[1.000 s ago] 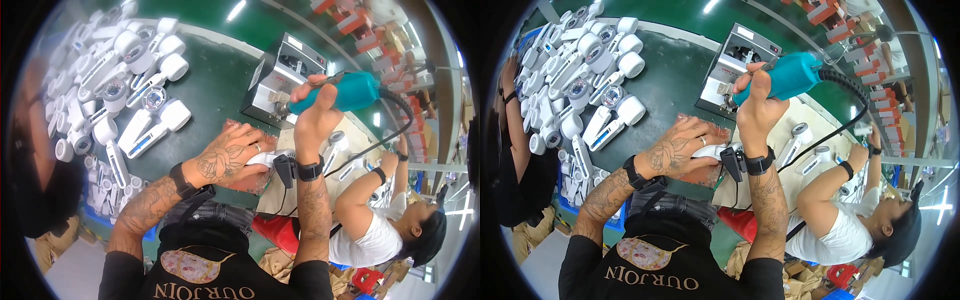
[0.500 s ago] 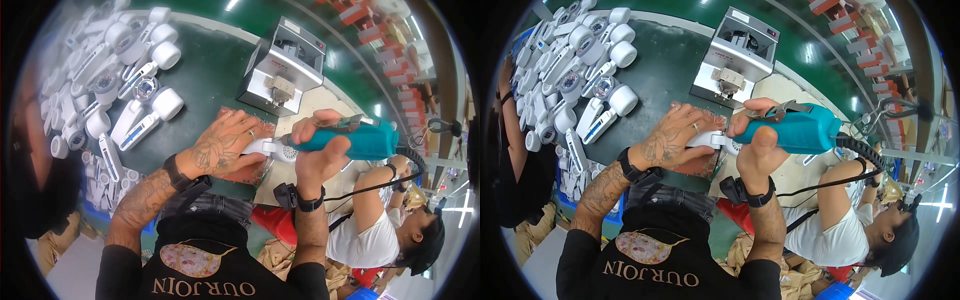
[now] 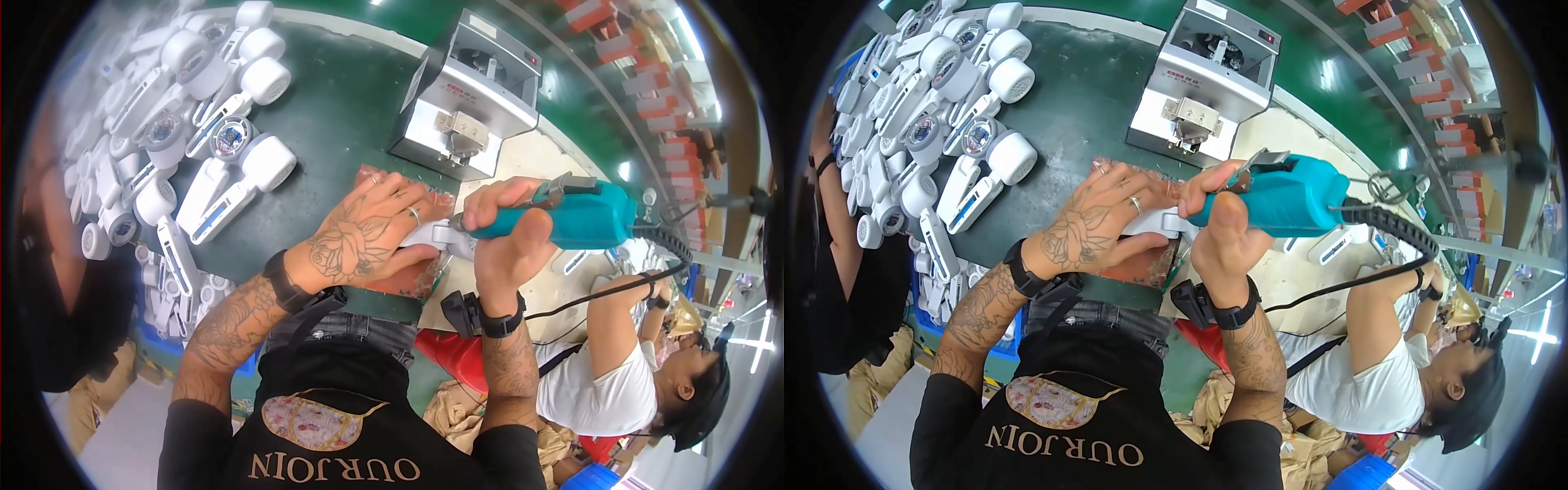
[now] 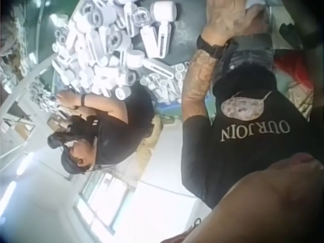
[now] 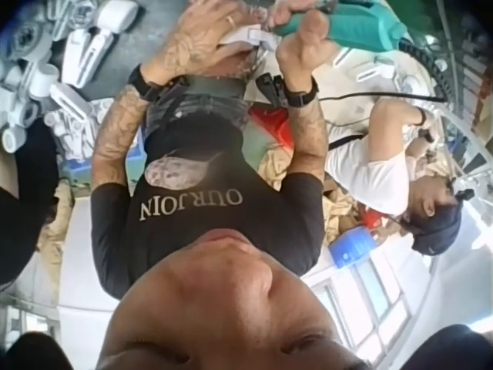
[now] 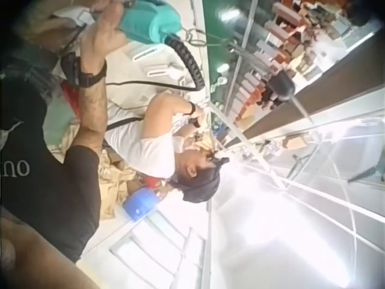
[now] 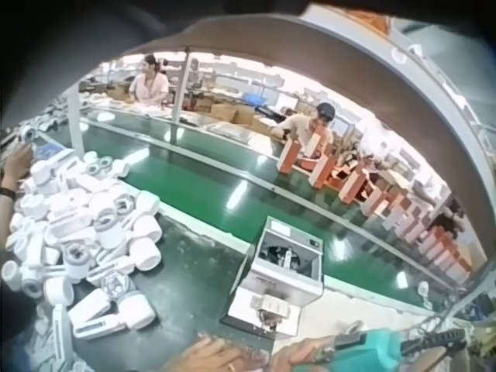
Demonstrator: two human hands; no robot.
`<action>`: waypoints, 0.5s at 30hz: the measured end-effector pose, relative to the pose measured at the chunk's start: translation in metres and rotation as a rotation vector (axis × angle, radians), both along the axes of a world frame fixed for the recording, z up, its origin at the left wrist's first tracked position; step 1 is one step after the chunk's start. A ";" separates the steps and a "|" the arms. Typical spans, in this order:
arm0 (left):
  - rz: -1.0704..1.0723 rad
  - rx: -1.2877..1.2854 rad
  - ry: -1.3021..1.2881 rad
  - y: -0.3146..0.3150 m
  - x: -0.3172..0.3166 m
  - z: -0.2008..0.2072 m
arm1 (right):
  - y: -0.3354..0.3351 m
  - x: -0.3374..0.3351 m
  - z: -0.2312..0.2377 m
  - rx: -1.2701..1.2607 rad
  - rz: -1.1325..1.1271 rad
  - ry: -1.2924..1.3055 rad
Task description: The person picks up a white fan component, aligns it with a handle on a red block, and drives a screw into the joint using a power screwdriver. After assembling the fan, they set it aside and reach for another component to repeat the process.
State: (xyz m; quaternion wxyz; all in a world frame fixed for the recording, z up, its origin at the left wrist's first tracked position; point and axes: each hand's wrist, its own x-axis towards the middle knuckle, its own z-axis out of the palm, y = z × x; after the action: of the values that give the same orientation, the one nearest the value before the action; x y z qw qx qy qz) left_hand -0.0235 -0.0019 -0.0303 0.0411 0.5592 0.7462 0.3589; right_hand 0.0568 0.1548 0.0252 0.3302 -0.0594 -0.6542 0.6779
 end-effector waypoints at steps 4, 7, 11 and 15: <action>0.022 -0.015 0.022 -0.002 0.001 0.001 | 0.000 -0.002 -0.004 -0.031 0.021 -0.007; 0.001 0.013 0.006 -0.002 -0.001 0.000 | 0.000 0.000 0.001 -0.015 0.019 -0.053; 0.015 0.011 0.012 -0.004 0.000 0.001 | 0.005 -0.011 0.013 0.027 -0.014 0.037; 0.017 0.044 -0.002 -0.007 0.001 -0.003 | 0.011 -0.048 0.023 0.059 -0.089 0.082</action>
State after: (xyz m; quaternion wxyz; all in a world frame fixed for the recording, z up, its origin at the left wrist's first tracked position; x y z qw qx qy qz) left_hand -0.0226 -0.0088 -0.0331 0.0265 0.5533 0.7428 0.3760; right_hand 0.0085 0.1654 0.0482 0.3881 -0.0506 -0.6565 0.6448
